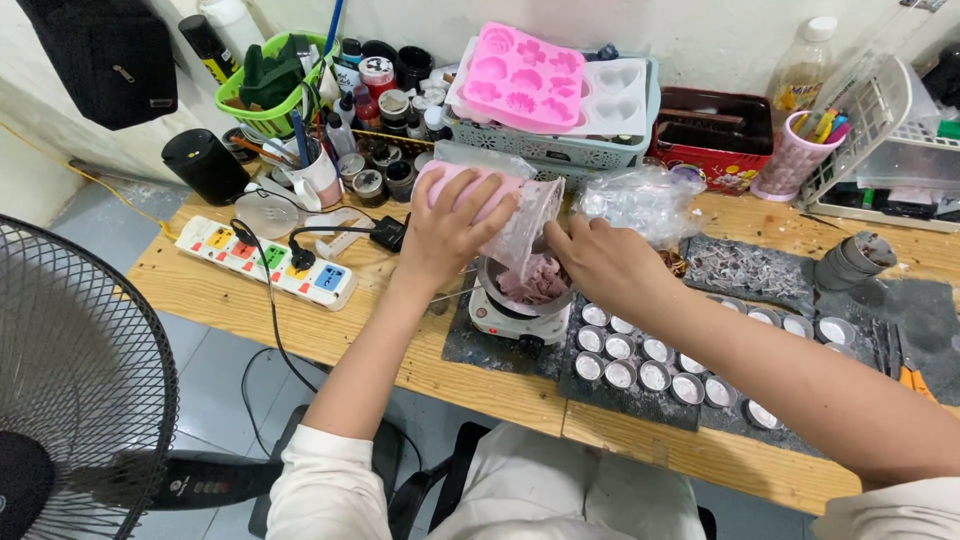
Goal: The recorder is preparing pink wax melts by scooping solid wax into a melting pot on a digital scale and organizing small aluminum cups.
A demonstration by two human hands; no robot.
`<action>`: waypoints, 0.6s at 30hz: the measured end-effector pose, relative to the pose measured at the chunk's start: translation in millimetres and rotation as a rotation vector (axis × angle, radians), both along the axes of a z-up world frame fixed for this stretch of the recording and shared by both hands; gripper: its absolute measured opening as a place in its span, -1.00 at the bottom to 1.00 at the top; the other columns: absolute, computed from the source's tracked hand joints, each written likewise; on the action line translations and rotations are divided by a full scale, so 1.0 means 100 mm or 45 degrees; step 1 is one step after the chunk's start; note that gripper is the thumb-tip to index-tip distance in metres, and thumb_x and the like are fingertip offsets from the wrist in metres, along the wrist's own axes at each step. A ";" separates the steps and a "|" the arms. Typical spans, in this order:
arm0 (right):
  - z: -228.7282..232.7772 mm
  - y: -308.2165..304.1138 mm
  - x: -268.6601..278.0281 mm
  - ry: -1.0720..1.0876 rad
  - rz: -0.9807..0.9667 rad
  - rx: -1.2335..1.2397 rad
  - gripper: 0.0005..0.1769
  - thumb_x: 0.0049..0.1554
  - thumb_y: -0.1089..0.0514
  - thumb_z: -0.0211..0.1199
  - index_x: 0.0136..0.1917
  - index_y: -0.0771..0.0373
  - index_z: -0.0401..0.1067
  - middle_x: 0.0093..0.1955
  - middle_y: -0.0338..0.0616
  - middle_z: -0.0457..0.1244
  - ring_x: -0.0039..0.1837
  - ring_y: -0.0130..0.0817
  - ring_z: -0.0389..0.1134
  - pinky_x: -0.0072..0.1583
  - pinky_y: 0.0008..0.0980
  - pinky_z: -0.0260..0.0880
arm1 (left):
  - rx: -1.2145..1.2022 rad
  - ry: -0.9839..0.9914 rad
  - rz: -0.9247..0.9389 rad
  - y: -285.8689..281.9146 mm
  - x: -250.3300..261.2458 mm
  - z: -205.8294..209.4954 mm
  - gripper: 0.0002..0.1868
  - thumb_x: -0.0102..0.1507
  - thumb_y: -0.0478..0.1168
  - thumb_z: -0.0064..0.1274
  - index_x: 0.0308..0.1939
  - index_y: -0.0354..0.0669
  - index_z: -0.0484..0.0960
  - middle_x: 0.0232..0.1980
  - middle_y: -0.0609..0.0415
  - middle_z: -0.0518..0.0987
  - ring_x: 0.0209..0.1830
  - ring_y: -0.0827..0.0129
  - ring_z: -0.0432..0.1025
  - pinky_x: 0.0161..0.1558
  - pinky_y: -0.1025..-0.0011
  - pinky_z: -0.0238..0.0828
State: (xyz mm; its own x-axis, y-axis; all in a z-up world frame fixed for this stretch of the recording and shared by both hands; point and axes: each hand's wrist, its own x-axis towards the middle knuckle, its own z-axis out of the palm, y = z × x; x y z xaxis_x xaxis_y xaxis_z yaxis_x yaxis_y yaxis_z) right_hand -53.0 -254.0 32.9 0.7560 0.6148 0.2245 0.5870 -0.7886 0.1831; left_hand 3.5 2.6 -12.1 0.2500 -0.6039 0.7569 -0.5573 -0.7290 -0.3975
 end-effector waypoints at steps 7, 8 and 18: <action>0.40 -0.25 -0.11 0.144 -0.068 0.366 -0.64 0.17 0.18 0.12 0.25 0.17 0.35 -0.02 0.00 0.31 -0.07 0.05 0.41 -0.12 -0.02 0.44 | -0.386 0.336 -0.071 0.14 -0.10 0.02 0.13 -0.09 0.10 0.53 0.42 0.01 0.17 0.37 0.02 0.35 0.40 0.01 0.25 0.40 -0.08 0.11; 0.40 -0.29 -0.11 0.124 -0.069 0.438 -0.66 0.20 0.16 0.12 0.25 0.13 0.38 -0.03 -0.01 0.32 -0.06 0.07 0.40 -0.10 0.01 0.42 | -0.436 0.349 -0.077 0.17 -0.13 0.00 0.16 -0.09 0.10 0.55 0.43 0.01 0.16 0.39 0.02 0.35 0.42 0.00 0.25 0.42 -0.06 0.11; 0.18 -0.41 -0.08 0.135 -0.196 0.435 -0.77 0.25 0.06 0.12 0.15 0.12 0.42 -0.10 -0.03 0.40 -0.11 0.13 0.42 -0.14 0.09 0.38 | -0.524 0.391 -0.074 0.29 -0.24 -0.08 0.26 -0.16 0.09 0.60 0.46 0.04 0.12 0.41 0.00 0.34 0.44 -0.02 0.23 0.45 -0.07 0.11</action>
State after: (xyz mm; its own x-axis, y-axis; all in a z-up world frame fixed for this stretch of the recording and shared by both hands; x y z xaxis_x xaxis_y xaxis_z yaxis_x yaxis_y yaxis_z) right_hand -61.1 -295.0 51.2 0.8636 0.3957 0.3124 0.4585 -0.8740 -0.1606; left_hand -20.4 31.9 -19.9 0.4730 -0.2913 0.8315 -0.6475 -0.7550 0.1038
